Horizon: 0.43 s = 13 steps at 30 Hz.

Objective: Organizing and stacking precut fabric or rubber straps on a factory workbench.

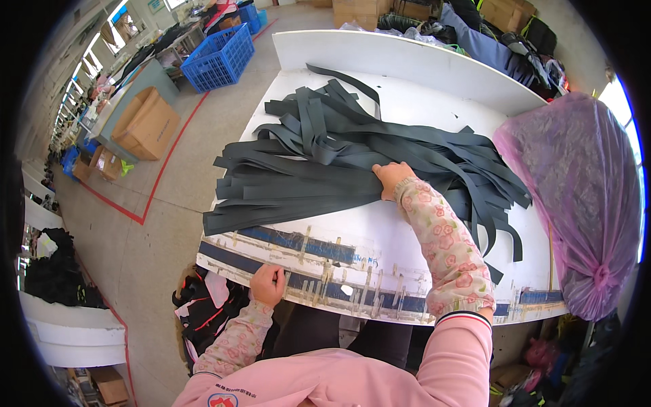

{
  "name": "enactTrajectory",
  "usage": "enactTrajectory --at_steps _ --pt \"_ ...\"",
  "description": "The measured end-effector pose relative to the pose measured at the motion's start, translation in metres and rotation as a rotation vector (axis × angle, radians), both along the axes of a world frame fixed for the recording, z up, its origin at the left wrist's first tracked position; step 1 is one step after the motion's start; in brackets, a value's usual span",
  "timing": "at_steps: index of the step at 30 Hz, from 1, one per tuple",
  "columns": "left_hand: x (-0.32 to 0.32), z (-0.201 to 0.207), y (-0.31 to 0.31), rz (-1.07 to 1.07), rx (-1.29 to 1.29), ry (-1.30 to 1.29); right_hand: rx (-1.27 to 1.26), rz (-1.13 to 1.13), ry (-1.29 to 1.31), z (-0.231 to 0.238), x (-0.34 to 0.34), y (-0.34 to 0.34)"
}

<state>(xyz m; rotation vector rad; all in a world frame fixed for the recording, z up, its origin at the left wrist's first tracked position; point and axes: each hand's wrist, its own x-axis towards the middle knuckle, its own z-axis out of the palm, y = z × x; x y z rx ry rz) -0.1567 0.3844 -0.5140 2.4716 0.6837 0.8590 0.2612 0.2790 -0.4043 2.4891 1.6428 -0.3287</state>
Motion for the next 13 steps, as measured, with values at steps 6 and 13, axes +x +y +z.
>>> enactTrajectory --at_steps 6,13 --pt "0.022 0.011 -0.002 -0.168 -0.151 0.001 0.212 -0.013 0.148 0.002 0.007 -0.023" --pt "0.181 0.038 0.001 -0.657 0.201 0.353 0.355 0.023 0.177 0.048 0.022 -0.041"
